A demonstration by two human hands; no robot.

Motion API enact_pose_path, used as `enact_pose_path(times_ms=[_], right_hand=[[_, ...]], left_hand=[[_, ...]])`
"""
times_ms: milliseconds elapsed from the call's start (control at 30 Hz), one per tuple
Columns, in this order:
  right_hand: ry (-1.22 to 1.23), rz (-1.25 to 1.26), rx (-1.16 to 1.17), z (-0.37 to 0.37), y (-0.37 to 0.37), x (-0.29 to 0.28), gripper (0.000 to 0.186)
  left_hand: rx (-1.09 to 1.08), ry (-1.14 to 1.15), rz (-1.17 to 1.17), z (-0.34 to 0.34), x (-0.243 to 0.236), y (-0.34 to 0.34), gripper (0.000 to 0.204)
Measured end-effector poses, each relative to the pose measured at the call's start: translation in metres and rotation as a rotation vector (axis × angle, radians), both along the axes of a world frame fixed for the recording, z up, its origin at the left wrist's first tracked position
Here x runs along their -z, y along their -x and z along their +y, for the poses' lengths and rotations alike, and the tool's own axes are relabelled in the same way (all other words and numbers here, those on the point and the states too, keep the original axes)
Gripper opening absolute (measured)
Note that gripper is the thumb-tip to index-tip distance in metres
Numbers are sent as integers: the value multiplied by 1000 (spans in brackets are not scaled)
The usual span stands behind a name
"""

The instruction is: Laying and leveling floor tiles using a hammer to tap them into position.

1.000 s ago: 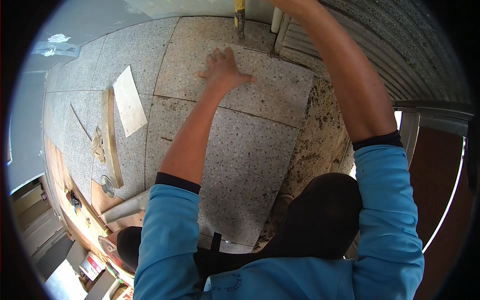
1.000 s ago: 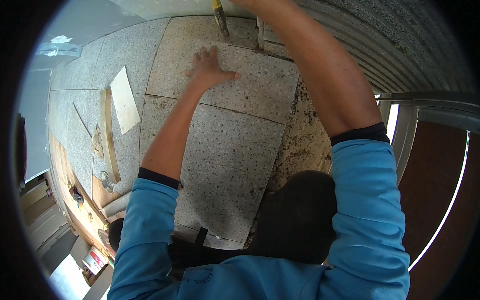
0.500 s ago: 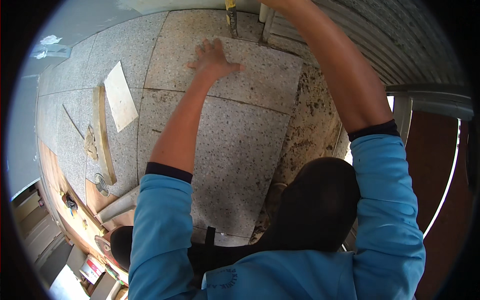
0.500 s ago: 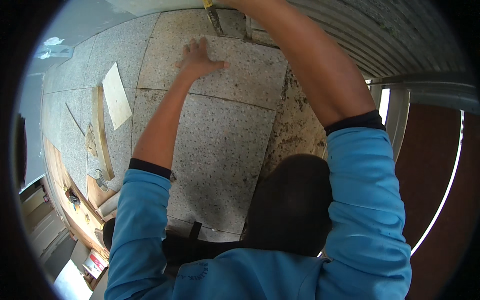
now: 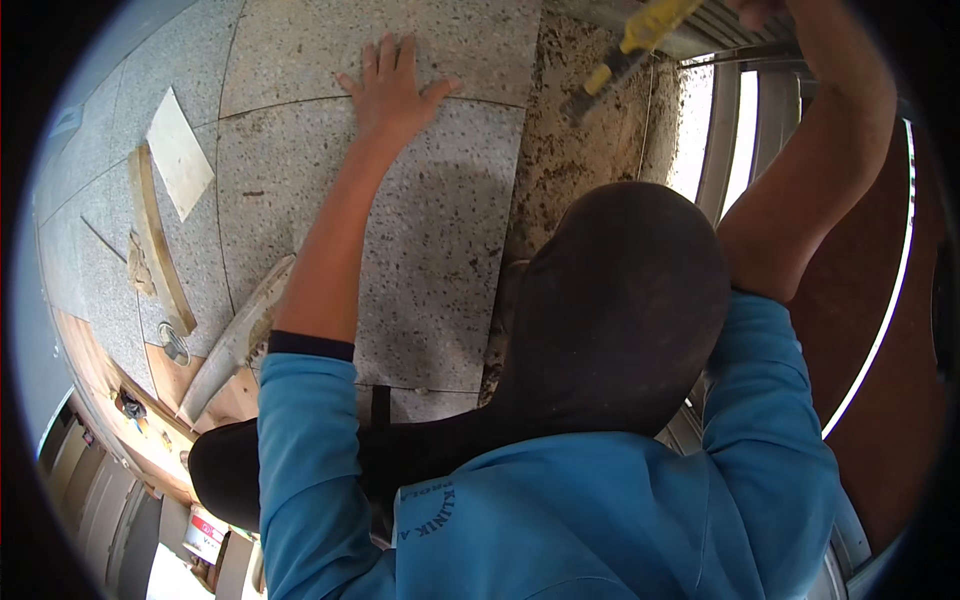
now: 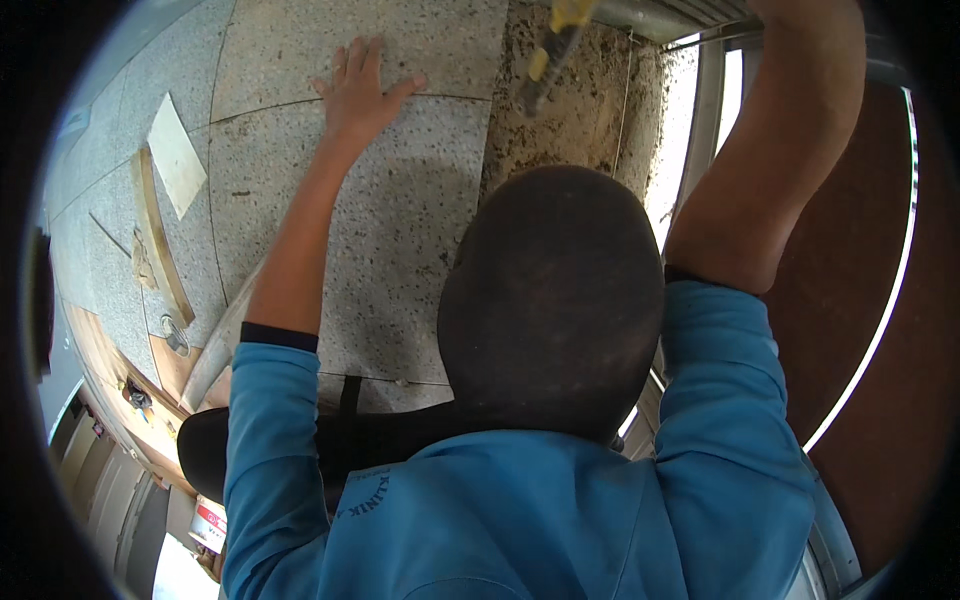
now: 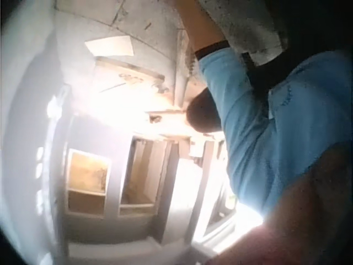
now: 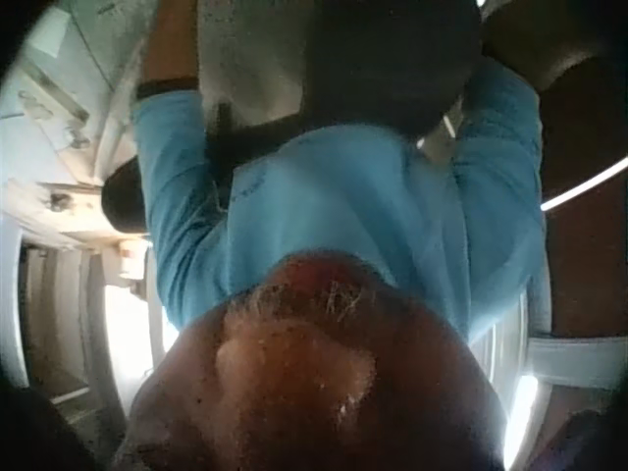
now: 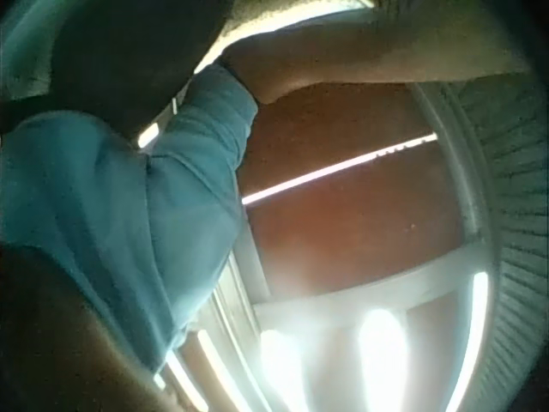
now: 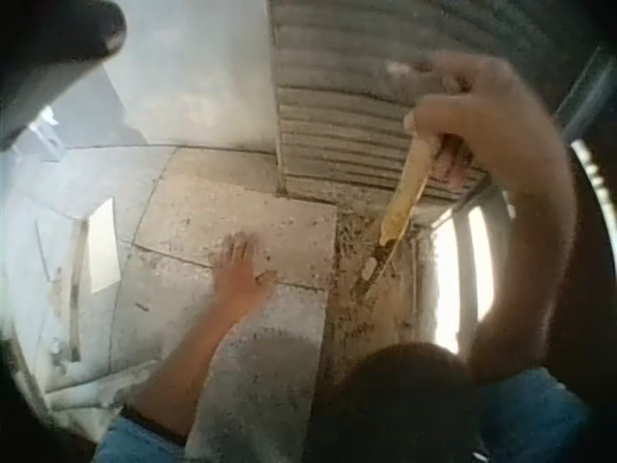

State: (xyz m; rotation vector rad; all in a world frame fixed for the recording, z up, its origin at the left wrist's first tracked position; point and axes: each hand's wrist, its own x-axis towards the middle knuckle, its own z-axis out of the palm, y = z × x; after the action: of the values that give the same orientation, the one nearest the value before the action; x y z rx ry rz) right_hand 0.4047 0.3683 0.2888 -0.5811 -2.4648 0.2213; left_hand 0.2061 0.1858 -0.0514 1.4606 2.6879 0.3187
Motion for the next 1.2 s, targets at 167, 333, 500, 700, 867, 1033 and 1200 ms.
enact_pose_path(times_ms=[167, 333, 500, 700, 867, 1033, 1200], right_hand=[[356, -75, 185, 7, -35, 28, 47], [727, -69, 348, 0, -46, 43, 64], [731, -184, 253, -13, -50, 47, 62], [860, -112, 103, -1, -60, 78, 59], [979, -254, -24, -13, -39, 91, 58], [1321, -207, -193, -23, -7, 131, 61], [1651, -210, -304, -58, 28, 200, 64]], left_hand=[[-106, -37, 12, -16, 10, -26, 110], [-137, -15, -40, -15, 5, -25, 117], [-311, 37, -84, -18, -8, -32, 125], [-411, 136, -130, -24, -27, -38, 128], [-451, 200, -103, -15, -37, -40, 129], [-366, 171, -108, -25, -43, -27, 116], [-356, 141, -92, -78, -57, 21, 93]])
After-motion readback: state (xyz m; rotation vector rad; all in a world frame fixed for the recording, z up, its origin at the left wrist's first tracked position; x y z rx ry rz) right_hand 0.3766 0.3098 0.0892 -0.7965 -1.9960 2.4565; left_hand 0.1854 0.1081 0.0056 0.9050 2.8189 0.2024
